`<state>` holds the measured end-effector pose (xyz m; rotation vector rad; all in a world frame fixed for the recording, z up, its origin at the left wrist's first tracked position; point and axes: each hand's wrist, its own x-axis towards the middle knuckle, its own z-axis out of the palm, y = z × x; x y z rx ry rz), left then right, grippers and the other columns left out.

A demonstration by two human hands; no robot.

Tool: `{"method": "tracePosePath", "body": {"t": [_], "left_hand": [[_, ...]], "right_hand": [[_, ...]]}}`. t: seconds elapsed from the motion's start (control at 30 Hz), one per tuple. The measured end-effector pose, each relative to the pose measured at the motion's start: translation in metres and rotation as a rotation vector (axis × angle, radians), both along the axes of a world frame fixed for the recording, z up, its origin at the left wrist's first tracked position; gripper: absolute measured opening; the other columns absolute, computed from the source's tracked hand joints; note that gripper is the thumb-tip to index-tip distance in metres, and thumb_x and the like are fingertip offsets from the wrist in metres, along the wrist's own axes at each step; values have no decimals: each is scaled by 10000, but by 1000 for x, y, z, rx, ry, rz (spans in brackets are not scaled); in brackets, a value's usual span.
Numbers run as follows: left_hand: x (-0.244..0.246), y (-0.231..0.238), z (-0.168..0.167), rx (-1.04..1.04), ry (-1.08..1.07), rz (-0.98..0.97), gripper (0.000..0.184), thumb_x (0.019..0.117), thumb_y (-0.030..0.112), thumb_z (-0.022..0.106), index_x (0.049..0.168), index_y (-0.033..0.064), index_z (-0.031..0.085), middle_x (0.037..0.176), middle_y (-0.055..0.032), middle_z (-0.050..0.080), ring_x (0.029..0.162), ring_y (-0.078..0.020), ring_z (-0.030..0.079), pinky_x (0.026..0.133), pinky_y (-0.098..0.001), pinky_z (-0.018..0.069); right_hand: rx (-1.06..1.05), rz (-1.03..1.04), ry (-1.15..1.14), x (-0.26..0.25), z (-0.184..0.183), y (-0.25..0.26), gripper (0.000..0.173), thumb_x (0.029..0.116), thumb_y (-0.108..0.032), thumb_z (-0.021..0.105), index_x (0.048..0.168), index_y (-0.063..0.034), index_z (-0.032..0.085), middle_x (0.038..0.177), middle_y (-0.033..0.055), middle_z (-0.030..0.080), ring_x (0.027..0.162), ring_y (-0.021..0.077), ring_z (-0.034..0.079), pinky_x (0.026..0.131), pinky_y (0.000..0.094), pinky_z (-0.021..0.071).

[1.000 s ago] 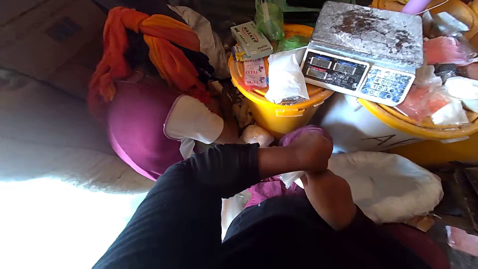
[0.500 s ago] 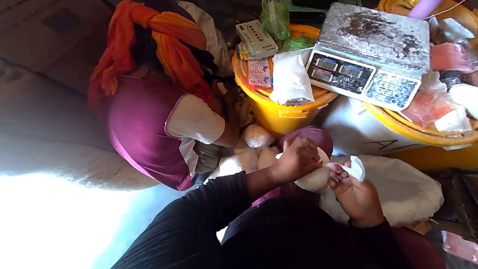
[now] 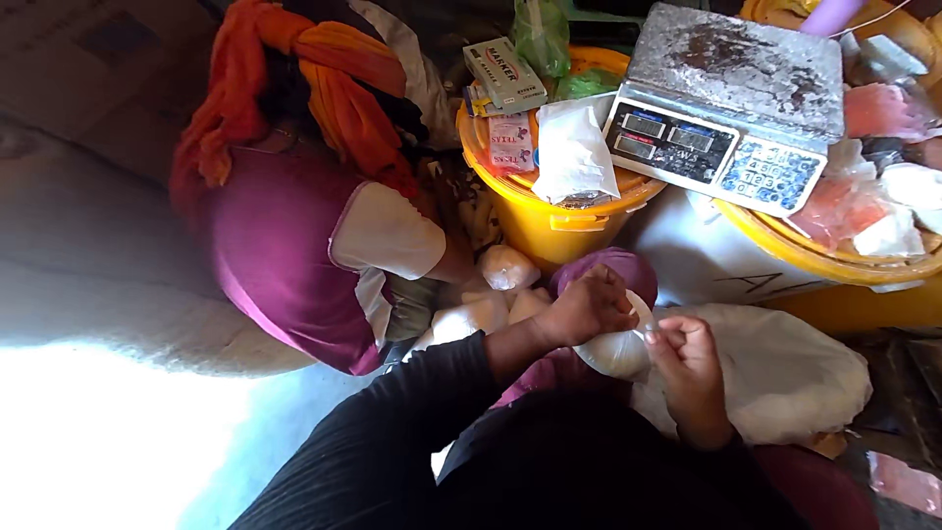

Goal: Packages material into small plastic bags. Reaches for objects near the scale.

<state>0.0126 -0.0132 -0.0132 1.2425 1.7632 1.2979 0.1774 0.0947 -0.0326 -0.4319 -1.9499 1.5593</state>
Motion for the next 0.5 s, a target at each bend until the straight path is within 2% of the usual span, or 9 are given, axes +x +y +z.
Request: {"method": "tracePosePath", "body": {"t": [0.07,0.13,0.23,0.33,0.43,0.5], "left_hand": [[6,-2,-8,136,195,-14,124,871,178,748,871,65,799,1109,-163,667,1236,-312,537,1042,-570,323],[13,0,-15,238,433,17,98,861,213,759,867,121,791,1053,-114,699,1199,-323,583,1026,-596,335],[18,5,-18,296,567,51,88,822,201,750,818,113,751,1012,-97,704,1129,-297,620,1002,-567,361],[15,6,-17,264,535,9,123,829,204,737,805,84,732,1019,-115,706,1127,-303,627,1009,-573,374],[10,8,-14,202,465,-41,122,830,185,721,812,64,726,1037,-131,697,1124,-317,614,1004,-584,362],[6,10,-13,168,421,-69,141,839,196,715,815,58,732,1039,-135,688,1121,-320,603,1001,-588,355]], "right_hand": [[-351,-73,-99,-4,11,6,272,895,42,561,1135,-62,487,665,-115,589,557,-25,556,574,152,494],[-537,-119,-169,-5,17,11,264,906,62,525,1135,-68,506,642,-95,565,536,-2,543,563,158,494],[-499,75,-105,3,17,18,244,961,18,495,1178,-83,541,702,-93,658,571,4,620,571,160,544],[-410,244,-35,2,7,36,295,1028,-76,435,1303,-95,538,804,-102,682,678,24,664,652,210,588],[-478,251,-10,-13,-13,62,326,993,-21,404,1295,-87,504,906,-79,705,760,28,664,688,199,564],[-378,315,-32,-20,-19,70,353,934,24,521,1277,-59,510,968,-75,697,821,26,659,746,204,560]]}}
